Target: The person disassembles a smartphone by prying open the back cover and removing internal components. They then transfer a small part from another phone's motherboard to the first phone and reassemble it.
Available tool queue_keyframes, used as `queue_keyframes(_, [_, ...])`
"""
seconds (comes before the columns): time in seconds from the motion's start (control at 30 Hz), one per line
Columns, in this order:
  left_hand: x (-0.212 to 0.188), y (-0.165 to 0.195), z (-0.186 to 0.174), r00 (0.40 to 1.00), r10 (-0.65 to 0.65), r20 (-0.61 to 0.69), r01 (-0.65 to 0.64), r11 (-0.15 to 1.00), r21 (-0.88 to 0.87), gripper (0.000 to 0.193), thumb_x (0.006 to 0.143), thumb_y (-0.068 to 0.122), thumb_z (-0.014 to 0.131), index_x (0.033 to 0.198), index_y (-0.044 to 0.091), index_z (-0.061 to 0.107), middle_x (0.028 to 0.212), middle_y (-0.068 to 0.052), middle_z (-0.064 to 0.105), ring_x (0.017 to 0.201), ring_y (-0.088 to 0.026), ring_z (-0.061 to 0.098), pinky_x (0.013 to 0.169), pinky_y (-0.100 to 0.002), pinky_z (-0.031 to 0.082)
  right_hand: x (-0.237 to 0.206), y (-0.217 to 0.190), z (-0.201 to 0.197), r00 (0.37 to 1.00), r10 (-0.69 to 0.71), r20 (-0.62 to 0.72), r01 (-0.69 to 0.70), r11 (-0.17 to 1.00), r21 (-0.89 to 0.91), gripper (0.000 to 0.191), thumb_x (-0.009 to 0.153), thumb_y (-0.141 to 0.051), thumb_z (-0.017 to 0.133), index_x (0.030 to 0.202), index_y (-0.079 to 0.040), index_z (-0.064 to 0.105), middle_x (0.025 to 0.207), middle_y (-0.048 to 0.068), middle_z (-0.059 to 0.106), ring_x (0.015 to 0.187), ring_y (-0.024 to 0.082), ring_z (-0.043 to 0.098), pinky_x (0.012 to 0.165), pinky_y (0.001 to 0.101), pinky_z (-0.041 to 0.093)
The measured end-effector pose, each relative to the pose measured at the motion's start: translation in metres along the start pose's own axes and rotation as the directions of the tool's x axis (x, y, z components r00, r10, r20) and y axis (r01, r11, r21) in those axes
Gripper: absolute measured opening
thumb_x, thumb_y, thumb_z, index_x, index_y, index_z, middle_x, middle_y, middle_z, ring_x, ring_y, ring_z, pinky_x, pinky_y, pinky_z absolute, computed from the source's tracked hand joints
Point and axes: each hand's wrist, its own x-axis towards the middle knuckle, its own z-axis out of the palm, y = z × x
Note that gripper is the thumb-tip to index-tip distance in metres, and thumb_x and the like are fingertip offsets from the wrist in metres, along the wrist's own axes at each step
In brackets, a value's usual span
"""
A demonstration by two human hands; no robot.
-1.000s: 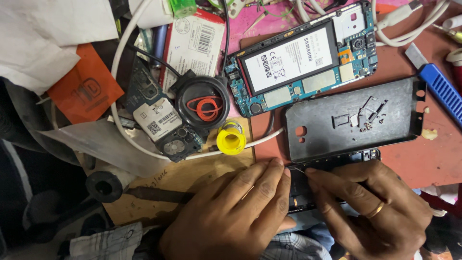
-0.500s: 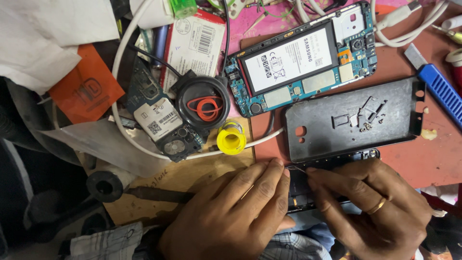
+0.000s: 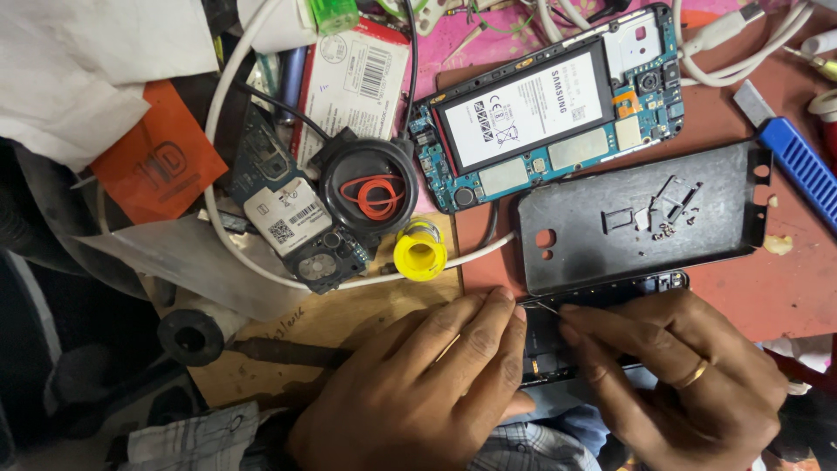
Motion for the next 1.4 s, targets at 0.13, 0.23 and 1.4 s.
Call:
queue_keyframes(0.13, [0.001, 0.001, 0.001, 1.0, -0.01, -0.006, 0.01, 1.0, -0.001, 0.056, 0.095, 0.044, 0.071, 0.129, 0.001, 0.066, 0.132, -0.011, 0.067, 0.121, -0.023, 0.063, 0.094, -0.038, 0.054, 0.001, -0.002, 0.0, 0.999, -0.039, -0.01, 0.039, 0.999, -0.026, 0.032, 0.07, 0.002, 0.083, 0.101, 0.002, 0.076, 0.077, 0.008, 0.068, 0.071, 0.014, 0.065, 0.063, 0.0251, 0.053])
queue_keyframes(0.23, [0.0, 0.0, 0.002, 1.0, 0.005, 0.005, -0.005, 1.0, 0.001, 0.056, 0.095, 0.044, 0.071, 0.129, 0.0, 0.067, 0.132, -0.012, 0.067, 0.121, -0.023, 0.063, 0.093, -0.038, 0.054, 0.002, -0.005, -0.001, 1.0, -0.021, 0.0, 0.021, 0.999, -0.025, 0.032, 0.069, 0.001, 0.083, 0.101, 0.002, 0.076, 0.077, 0.008, 0.068, 0.071, 0.014, 0.066, 0.063, 0.0259, 0.053])
queue_keyframes(1.4, [0.002, -0.001, 0.001, 1.0, 0.02, -0.017, -0.021, 1.0, -0.013, 0.052, 0.096, 0.041, 0.07, 0.127, -0.001, 0.066, 0.131, -0.013, 0.067, 0.12, -0.025, 0.064, 0.1, -0.038, 0.054, 0.001, 0.007, -0.002, 0.995, -0.104, 0.004, 0.104, 0.994, 0.018, 0.034, 0.067, 0.007, 0.081, 0.101, 0.003, 0.075, 0.078, 0.009, 0.067, 0.069, 0.014, 0.067, 0.063, 0.0265, 0.052])
